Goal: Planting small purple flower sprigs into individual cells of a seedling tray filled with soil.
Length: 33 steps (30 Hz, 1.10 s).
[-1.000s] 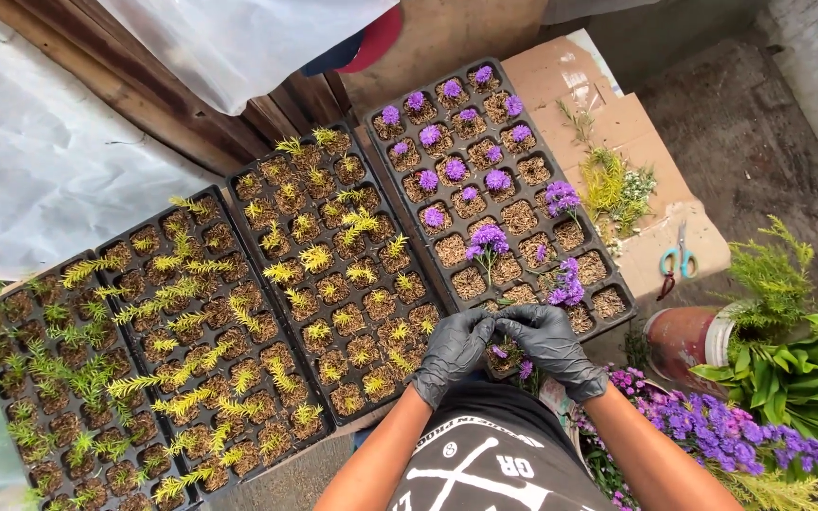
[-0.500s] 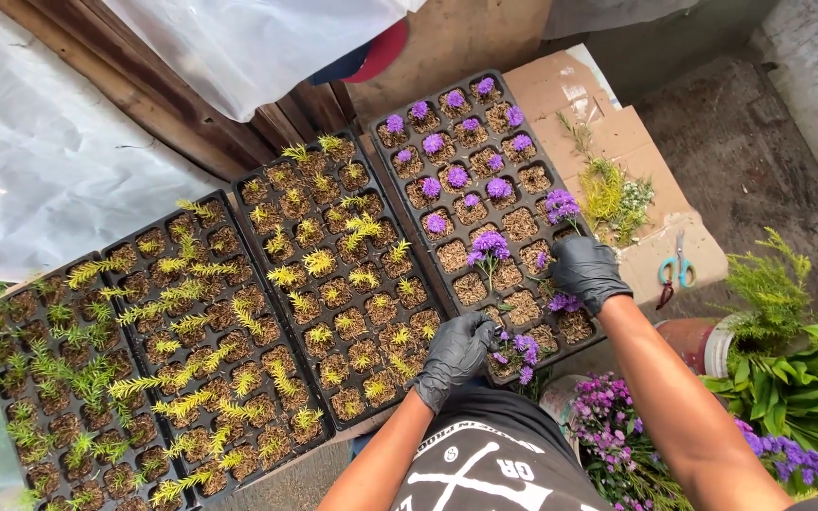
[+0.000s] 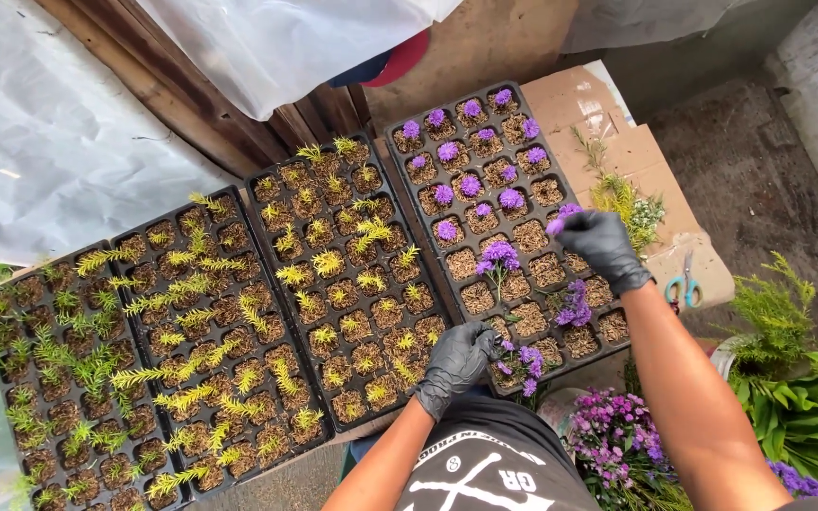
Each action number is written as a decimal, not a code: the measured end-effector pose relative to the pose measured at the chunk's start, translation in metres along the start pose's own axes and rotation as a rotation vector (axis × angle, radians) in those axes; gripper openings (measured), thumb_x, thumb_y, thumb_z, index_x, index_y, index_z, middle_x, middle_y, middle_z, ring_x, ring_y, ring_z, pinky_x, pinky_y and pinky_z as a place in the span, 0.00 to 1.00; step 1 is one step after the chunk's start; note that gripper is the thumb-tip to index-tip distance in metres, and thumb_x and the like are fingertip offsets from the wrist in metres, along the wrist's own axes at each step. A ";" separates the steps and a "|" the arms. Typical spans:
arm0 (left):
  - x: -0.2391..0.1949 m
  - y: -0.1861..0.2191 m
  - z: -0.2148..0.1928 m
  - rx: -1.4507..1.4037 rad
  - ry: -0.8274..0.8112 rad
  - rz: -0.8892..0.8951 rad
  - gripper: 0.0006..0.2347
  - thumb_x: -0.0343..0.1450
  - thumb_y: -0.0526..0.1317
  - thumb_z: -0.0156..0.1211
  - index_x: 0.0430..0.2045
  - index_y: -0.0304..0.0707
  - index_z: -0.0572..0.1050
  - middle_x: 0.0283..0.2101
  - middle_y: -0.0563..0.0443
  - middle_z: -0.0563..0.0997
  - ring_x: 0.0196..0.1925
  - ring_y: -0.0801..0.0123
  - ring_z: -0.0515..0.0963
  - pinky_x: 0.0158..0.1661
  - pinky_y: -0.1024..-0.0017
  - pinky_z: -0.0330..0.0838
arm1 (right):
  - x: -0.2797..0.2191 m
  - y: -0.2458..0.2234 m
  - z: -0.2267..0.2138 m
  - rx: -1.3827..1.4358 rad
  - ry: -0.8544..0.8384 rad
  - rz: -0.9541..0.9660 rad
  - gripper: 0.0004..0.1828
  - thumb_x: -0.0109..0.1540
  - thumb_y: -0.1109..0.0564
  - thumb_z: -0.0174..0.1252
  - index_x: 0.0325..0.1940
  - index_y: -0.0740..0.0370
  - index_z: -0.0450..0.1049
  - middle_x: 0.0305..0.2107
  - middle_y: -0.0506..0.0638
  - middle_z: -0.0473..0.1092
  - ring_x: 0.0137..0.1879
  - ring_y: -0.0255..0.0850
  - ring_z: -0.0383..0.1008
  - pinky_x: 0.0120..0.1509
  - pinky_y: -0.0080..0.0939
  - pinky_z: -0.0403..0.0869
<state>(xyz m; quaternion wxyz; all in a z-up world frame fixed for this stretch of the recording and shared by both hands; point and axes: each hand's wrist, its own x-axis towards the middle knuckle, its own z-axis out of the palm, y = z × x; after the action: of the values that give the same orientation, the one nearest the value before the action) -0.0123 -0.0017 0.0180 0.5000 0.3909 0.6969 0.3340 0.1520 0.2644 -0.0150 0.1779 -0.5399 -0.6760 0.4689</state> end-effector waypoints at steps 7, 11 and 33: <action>0.007 -0.002 0.005 -0.006 0.032 -0.011 0.11 0.75 0.44 0.50 0.24 0.48 0.79 0.26 0.48 0.83 0.39 0.46 0.83 0.46 0.58 0.75 | 0.085 0.018 -0.022 0.315 0.052 -0.068 0.12 0.51 0.65 0.71 0.37 0.68 0.78 0.22 0.58 0.74 0.22 0.39 0.76 0.28 0.34 0.78; 0.007 -0.004 0.003 -0.023 0.066 -0.016 0.12 0.74 0.42 0.49 0.24 0.45 0.79 0.25 0.47 0.84 0.38 0.45 0.83 0.45 0.57 0.76 | 0.121 0.039 -0.020 0.264 0.022 -0.063 0.14 0.52 0.69 0.68 0.41 0.75 0.76 0.26 0.63 0.75 0.28 0.48 0.79 0.33 0.40 0.80; 0.001 0.007 -0.003 0.031 0.107 -0.082 0.10 0.73 0.43 0.50 0.32 0.43 0.81 0.31 0.41 0.83 0.43 0.39 0.82 0.45 0.52 0.75 | 0.149 0.057 0.015 -0.649 -0.051 -0.064 0.14 0.56 0.47 0.67 0.45 0.47 0.85 0.43 0.55 0.80 0.57 0.60 0.77 0.62 0.57 0.75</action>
<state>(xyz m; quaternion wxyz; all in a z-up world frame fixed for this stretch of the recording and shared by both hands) -0.0137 0.0021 0.0246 0.4694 0.3511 0.7431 0.3228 0.1195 0.3903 -0.1090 -0.0058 -0.5352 -0.8110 0.2363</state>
